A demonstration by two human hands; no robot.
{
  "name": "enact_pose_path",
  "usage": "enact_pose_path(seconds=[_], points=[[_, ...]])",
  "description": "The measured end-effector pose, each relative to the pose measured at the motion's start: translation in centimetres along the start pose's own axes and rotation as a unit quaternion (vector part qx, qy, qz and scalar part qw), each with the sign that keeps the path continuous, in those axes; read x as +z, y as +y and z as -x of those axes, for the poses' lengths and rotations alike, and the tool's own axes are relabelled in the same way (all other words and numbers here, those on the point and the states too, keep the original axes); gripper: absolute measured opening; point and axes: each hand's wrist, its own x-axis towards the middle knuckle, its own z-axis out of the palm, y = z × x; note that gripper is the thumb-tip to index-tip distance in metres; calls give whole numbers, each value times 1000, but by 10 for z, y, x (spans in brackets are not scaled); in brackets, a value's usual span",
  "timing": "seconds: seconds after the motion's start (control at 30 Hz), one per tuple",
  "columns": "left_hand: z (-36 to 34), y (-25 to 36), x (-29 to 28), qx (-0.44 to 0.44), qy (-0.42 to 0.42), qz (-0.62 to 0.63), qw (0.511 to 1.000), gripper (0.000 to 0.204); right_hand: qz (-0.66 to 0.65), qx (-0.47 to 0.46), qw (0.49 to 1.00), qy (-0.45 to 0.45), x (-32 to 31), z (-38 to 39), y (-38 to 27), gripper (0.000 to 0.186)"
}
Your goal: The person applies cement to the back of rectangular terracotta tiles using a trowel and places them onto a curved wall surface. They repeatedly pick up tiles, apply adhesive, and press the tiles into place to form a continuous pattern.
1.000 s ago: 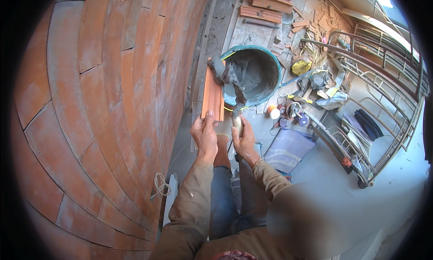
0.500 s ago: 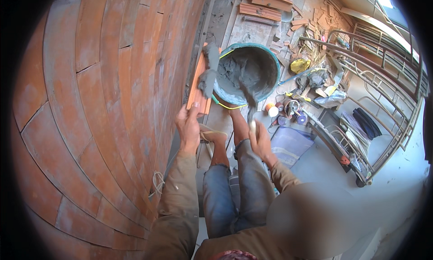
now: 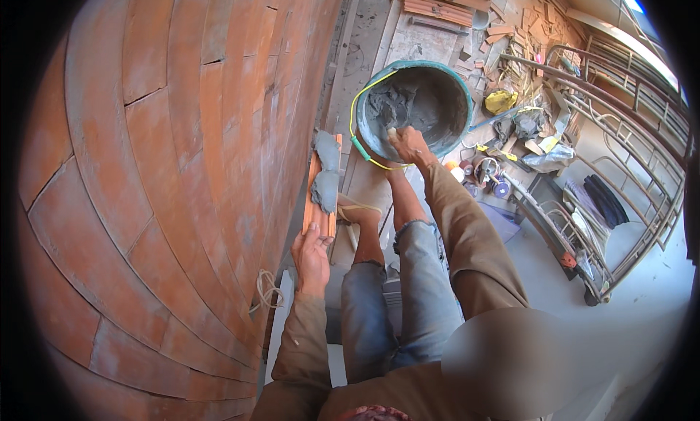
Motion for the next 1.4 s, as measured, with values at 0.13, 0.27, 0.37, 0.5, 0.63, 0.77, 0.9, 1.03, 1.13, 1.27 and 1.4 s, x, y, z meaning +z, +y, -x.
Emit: enact_pose_path(seconds=[0.13, 0.27, 0.37, 0.5, 0.63, 0.77, 0.9, 1.03, 1.13, 1.27, 1.4], points=[[-4, -3, 0, 8, 7, 15, 1000, 13, -171, 122, 976, -64, -22, 25, -6, 48], [-15, -3, 19, 11, 1, 21, 1000, 16, -257, 173, 946, -94, -44, 74, -19, 50], [-21, 5, 53, 32, -7, 1, 999, 19, -364, 149, 919, -23, -28, 116, -18, 45], [-27, 9, 83, 54, -37, -21, 998, 20, -326, 68, 936, 111, -25, 176, -75, 43], [-25, 11, 118, 87, -58, -47, 993, 24, -204, -51, 953, 217, -14, 202, -109, 50], [-17, 20, 146, 95, -94, -50, 990, 24, -162, -119, 935, 293, 8, 198, -129, 51], [-14, 26, 159, 105, -120, -83, 984, 23, -183, -116, 926, 308, 40, 202, -110, 52], [-20, 35, 155, 124, -137, -108, 977, 21, -158, -146, 925, 312, 43, 219, -87, 53], [-28, 41, 146, 121, -148, -115, 975, 19, -132, -156, 940, 275, 34, 238, -61, 53], [-36, 52, 133, 107, -168, -94, 975, 18, -159, -58, 972, 165, -4, 260, -40, 46], [-43, 50, 100, 114, -147, -107, 977, 16, -44, -47, 978, 198, -38, 209, -38, 37]])
